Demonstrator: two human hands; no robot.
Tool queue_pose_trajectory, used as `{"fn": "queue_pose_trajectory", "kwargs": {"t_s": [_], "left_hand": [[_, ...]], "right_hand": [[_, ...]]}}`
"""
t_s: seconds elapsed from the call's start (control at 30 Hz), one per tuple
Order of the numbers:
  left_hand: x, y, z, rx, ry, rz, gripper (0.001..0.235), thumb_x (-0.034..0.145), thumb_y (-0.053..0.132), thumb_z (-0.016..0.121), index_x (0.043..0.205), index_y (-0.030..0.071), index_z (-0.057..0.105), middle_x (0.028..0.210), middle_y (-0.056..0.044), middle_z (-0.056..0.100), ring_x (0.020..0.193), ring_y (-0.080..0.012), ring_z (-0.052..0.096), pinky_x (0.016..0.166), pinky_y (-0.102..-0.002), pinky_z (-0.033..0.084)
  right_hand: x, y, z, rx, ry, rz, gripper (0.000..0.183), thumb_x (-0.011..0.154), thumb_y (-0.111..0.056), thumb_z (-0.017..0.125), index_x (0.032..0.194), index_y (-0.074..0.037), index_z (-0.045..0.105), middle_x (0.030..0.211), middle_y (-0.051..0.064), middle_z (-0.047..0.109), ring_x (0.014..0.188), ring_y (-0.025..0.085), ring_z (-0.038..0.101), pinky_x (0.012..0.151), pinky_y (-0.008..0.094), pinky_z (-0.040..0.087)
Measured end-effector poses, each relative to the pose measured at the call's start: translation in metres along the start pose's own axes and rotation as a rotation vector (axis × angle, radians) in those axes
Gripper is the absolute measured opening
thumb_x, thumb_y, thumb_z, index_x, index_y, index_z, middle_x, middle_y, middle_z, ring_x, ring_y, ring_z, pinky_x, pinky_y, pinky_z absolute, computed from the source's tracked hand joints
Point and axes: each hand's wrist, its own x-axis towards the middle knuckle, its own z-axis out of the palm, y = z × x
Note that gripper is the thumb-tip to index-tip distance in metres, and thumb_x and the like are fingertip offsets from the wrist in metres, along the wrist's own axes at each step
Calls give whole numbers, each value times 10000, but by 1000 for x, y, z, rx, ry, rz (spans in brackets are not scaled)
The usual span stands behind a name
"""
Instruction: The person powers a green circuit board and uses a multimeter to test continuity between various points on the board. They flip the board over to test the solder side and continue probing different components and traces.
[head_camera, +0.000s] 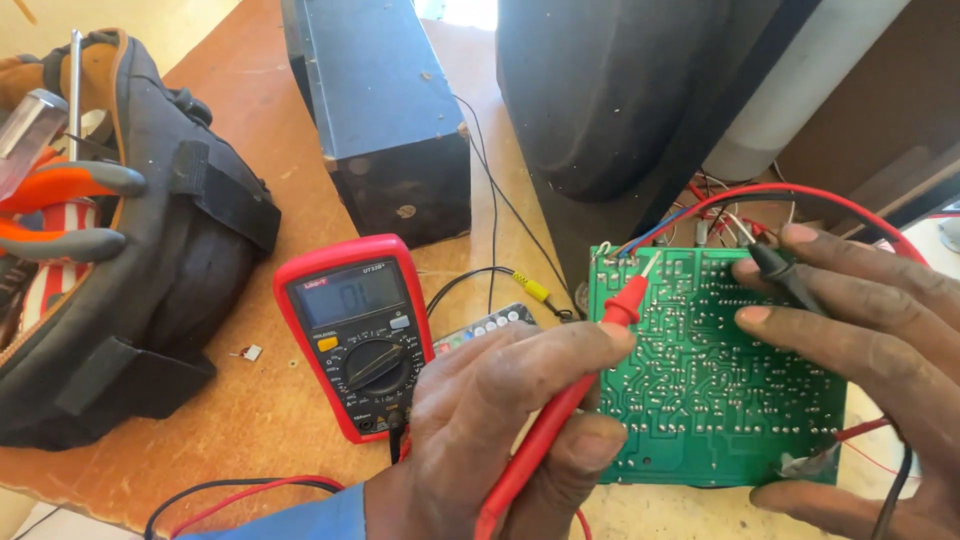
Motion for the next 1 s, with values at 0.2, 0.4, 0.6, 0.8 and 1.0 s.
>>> {"fn": "queue_pose_trajectory", "kwargs": {"t_s": [0.2,0.4,0.6,0.8,1.0], "left_hand": [[14,6,0,-23,-134,128,289,1112,253,443,1215,24,586,930,-105,684,746,-247,694,731,-380,569],[26,-7,-4,98,-197,462,156,1110,120,541,1139,3,638,840,-66,677,646,-206,558,601,-371,346],[30,-28,-6,168,-186,466,244,1095,213,529,1067,-7,631,789,-82,648,616,-221,570,577,-357,412],[24,-33,0,133,-177,418,275,1103,216,487,1073,-1,654,819,-81,645,641,-236,569,594,-360,439],[25,-30,23,252,-121,357,291,1076,220,438,1007,74,679,745,-12,584,588,-186,480,570,-337,389]], "right_hand": [[-16,27,-4,241,-106,543,742,599,-392,756,1298,-154,676,1463,12,661,1448,207,562,1232,410,407],[-15,3,15,561,84,979,354,909,-209,552,1154,-4,705,1125,122,730,1089,207,687,1020,331,507],[-7,-38,22,196,338,355,442,937,-405,362,997,-83,659,827,62,730,675,171,707,617,298,531],[-70,-29,20,215,-3,516,547,714,-260,704,1254,-170,702,1230,-40,792,1071,95,786,956,243,597],[-62,-50,53,-72,-95,709,189,703,-438,753,600,-288,798,542,-139,762,415,12,730,475,216,550]]}}
